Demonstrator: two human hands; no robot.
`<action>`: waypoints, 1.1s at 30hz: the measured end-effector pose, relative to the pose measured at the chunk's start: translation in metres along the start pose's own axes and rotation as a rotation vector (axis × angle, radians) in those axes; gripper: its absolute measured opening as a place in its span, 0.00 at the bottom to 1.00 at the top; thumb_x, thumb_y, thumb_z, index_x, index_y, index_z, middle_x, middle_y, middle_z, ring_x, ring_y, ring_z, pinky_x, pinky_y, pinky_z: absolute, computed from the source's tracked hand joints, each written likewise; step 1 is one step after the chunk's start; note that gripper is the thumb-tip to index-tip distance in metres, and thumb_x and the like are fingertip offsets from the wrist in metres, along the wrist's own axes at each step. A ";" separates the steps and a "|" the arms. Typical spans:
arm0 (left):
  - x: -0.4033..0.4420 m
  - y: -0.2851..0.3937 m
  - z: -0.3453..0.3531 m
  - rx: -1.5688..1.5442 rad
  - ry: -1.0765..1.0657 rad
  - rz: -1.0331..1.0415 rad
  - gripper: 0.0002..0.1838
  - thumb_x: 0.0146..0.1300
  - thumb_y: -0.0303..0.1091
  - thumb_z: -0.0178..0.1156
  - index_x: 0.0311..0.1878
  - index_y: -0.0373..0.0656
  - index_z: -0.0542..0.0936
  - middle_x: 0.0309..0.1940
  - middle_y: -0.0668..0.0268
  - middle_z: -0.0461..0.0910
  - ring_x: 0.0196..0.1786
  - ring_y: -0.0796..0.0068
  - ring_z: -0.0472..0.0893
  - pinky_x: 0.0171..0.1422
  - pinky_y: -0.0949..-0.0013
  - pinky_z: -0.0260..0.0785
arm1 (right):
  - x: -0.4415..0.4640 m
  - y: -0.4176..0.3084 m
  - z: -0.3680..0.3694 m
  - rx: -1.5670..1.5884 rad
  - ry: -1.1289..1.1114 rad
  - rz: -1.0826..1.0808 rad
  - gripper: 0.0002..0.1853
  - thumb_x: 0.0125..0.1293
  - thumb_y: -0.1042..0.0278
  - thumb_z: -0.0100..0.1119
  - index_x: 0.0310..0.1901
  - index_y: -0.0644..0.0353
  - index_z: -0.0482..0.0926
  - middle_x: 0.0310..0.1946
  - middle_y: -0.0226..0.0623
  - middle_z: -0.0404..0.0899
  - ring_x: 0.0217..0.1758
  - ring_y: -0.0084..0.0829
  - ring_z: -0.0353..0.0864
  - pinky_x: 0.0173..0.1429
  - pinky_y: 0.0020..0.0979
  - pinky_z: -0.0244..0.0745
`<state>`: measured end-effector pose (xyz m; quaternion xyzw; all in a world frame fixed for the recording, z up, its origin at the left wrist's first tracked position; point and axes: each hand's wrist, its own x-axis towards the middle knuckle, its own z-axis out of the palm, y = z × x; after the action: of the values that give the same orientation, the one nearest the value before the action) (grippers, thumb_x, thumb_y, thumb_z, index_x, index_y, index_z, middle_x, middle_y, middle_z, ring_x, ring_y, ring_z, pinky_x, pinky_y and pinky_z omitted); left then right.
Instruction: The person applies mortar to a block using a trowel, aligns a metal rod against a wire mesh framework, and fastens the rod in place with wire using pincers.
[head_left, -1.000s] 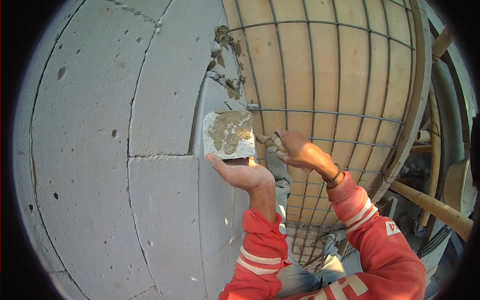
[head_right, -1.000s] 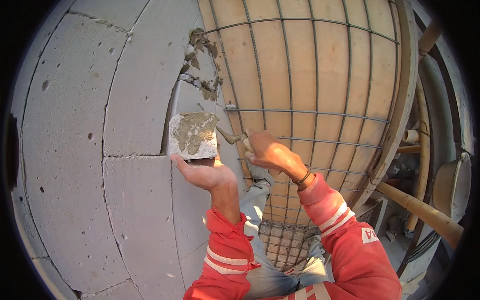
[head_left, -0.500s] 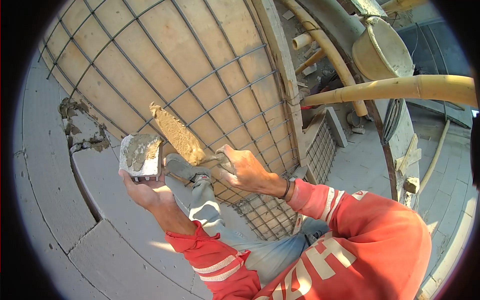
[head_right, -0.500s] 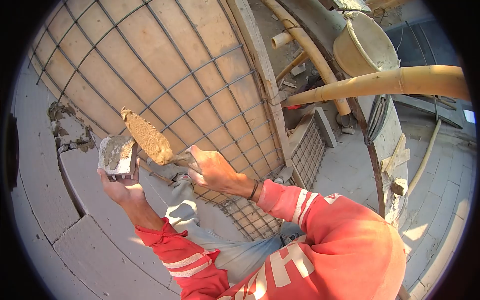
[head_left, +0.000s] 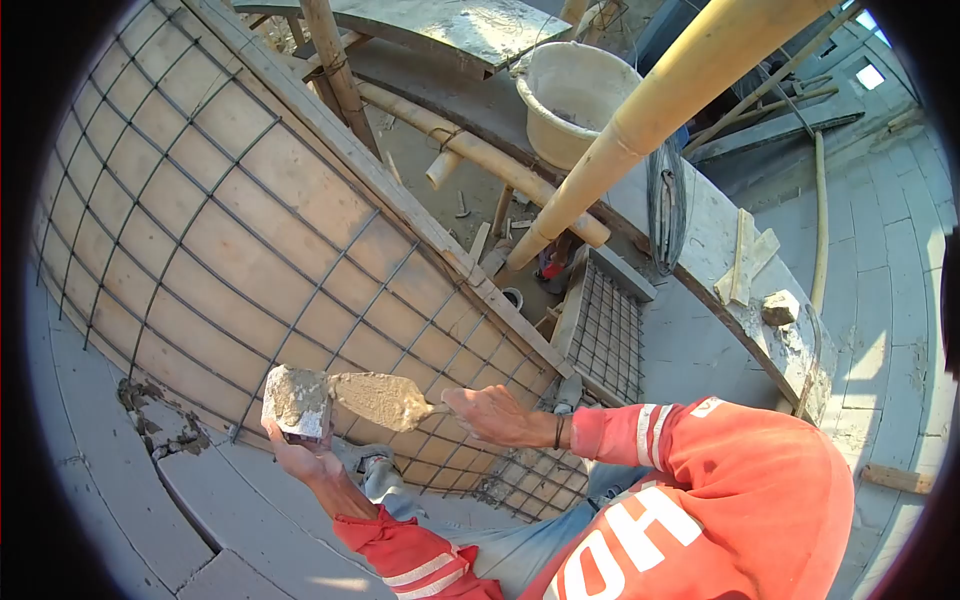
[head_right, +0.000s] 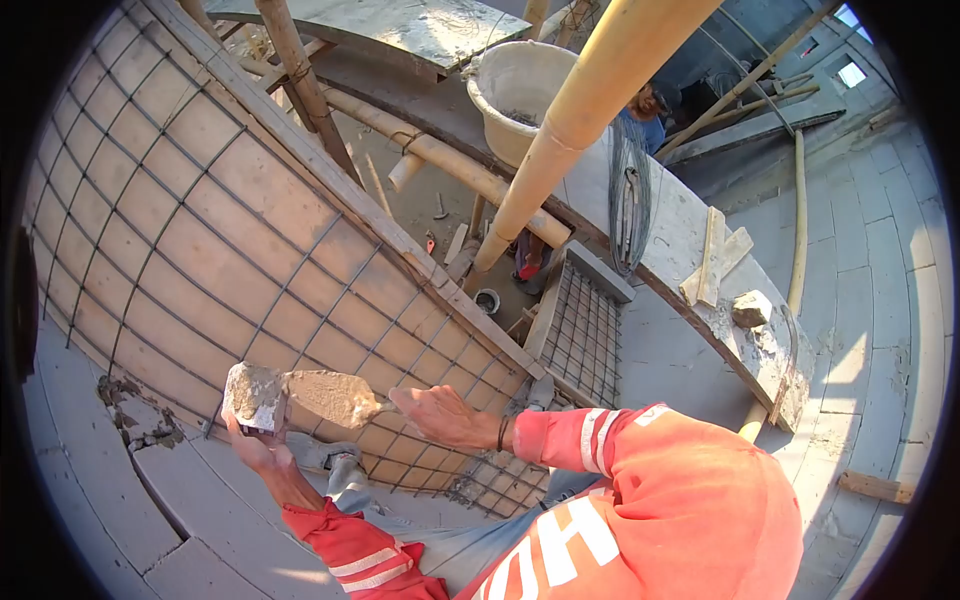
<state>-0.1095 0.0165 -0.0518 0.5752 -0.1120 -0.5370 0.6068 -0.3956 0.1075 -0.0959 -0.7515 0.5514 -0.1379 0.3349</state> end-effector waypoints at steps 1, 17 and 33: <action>-0.003 -0.001 0.010 -0.001 -0.028 0.011 0.28 0.78 0.54 0.42 0.70 0.46 0.69 0.60 0.58 0.80 0.54 0.54 0.84 0.51 0.46 0.81 | -0.015 0.008 -0.009 -0.006 0.029 0.001 0.18 0.61 0.72 0.62 0.51 0.64 0.68 0.31 0.46 0.77 0.30 0.52 0.81 0.29 0.51 0.72; -0.137 -0.104 0.171 -0.157 -0.372 -0.101 0.28 0.79 0.56 0.41 0.72 0.49 0.67 0.67 0.58 0.73 0.61 0.51 0.80 0.51 0.46 0.79 | -0.254 0.075 -0.156 0.009 0.074 0.504 0.25 0.64 0.57 0.65 0.54 0.64 0.69 0.34 0.52 0.83 0.35 0.60 0.82 0.39 0.54 0.76; -0.291 -0.150 0.262 -0.242 -0.496 -0.132 0.29 0.78 0.53 0.42 0.73 0.47 0.65 0.68 0.58 0.71 0.64 0.52 0.76 0.58 0.44 0.76 | -0.318 0.078 -0.204 0.025 0.569 0.271 0.21 0.58 0.64 0.70 0.48 0.65 0.73 0.36 0.46 0.78 0.36 0.53 0.82 0.36 0.45 0.77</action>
<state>-0.5011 0.1278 0.0472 0.3555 -0.1544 -0.7092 0.5889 -0.6832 0.3156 0.0545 -0.5984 0.7162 -0.3036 0.1916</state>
